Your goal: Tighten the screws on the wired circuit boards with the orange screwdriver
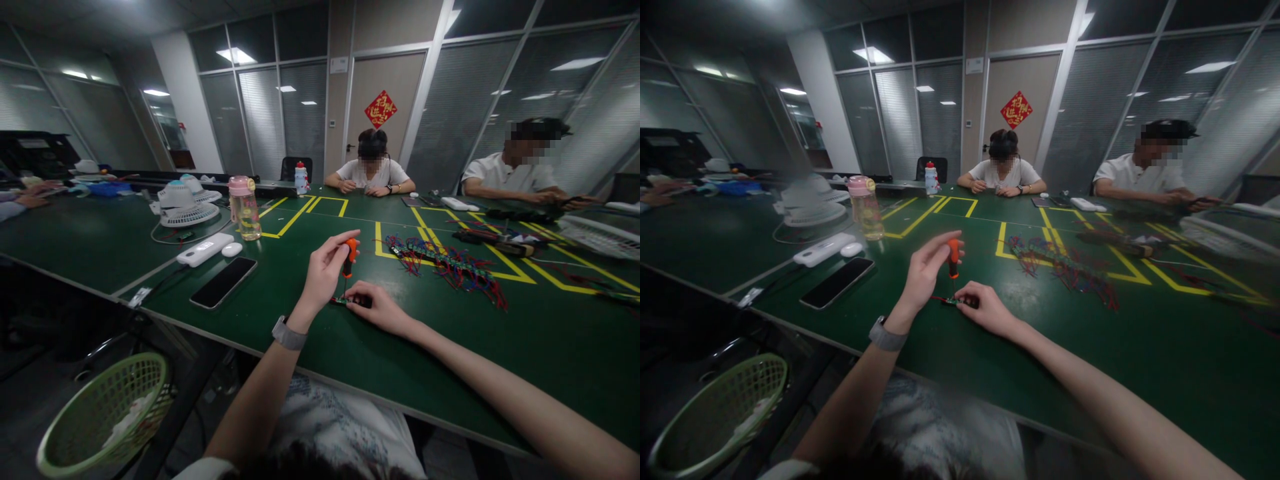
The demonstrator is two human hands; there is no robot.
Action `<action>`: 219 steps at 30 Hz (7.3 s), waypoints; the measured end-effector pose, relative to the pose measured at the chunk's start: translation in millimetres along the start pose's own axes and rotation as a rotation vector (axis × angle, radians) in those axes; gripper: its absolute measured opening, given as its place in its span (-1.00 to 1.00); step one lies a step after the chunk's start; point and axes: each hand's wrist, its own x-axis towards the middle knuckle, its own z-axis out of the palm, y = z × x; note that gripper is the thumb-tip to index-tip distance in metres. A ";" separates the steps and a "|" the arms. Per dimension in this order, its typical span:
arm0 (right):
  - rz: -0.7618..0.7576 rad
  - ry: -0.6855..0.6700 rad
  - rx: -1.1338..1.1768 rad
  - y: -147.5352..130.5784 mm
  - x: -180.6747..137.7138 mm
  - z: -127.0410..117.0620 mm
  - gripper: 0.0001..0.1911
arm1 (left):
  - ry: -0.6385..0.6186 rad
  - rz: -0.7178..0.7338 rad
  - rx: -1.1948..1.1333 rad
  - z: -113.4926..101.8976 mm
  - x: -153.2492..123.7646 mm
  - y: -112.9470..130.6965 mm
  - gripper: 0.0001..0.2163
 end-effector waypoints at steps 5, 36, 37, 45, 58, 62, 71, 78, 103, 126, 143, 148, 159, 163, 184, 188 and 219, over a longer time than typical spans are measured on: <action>-0.004 -0.005 0.000 -0.9 0.2 -0.7 -0.85 | -0.002 -0.005 -0.007 0.1 2.0 -0.8 -0.75; -0.018 -0.001 -0.005 1.5 -0.1 -0.2 -0.85 | 0.006 0.092 0.154 -0.4 1.5 0.1 -0.78; -0.018 -0.002 -0.007 1.2 -0.1 -0.5 -0.85 | -0.019 0.078 0.100 -0.1 1.7 0.1 -0.76; -0.010 0.001 -0.007 -0.4 -0.6 -0.8 -0.86 | -0.015 0.080 0.167 1.2 0.0 1.4 -0.76; -0.015 0.002 -0.012 2.1 -0.8 -0.2 -0.87 | -0.004 0.140 0.242 0.6 0.0 3.3 -0.78; -0.017 0.005 -0.008 1.5 -0.8 -0.2 -0.86 | -0.066 0.064 0.053 1.7 0.3 3.1 -0.73; -0.014 0.005 -0.012 2.2 -0.8 0.0 -0.85 | -0.045 0.075 0.066 0.8 0.8 4.4 -0.73; -0.011 0.003 -0.006 1.1 -1.0 -0.5 -0.85 | 0.026 0.142 0.233 0.8 0.4 3.4 -0.82; -0.009 -0.001 -0.006 2.6 -0.9 -0.3 -0.84 | -0.017 0.081 0.062 -0.1 1.8 2.8 -0.74; -0.011 0.006 -0.012 1.2 0.0 0.6 -0.85 | -0.115 0.054 0.016 1.3 -0.2 1.5 -0.72; -0.013 0.008 -0.008 1.5 -0.3 -0.1 -0.86 | -0.020 0.118 0.167 0.0 0.7 1.0 -0.79; -0.013 0.008 -0.001 0.6 -0.5 -0.1 -0.86 | -0.077 0.044 0.010 1.3 0.3 2.5 -0.75; -0.015 0.003 -0.010 1.0 -0.1 0.3 -0.86 | -0.075 0.030 -0.018 0.7 -0.5 2.1 -0.75; -0.015 0.007 -0.007 1.1 -0.4 0.3 -0.86 | 0.001 0.113 0.152 -0.5 -0.3 2.0 -0.81; -0.011 0.001 -0.011 2.0 -0.5 0.3 -0.85 | -0.011 0.058 0.064 1.9 -0.2 0.6 -0.82; -0.014 0.002 -0.018 2.4 -0.6 0.6 -0.84 | 0.025 0.092 0.100 0.4 -0.1 3.0 -0.83; -0.003 -0.004 -0.002 -0.4 -0.4 0.1 -0.86 | 0.006 0.094 0.145 -0.6 0.6 0.2 -0.73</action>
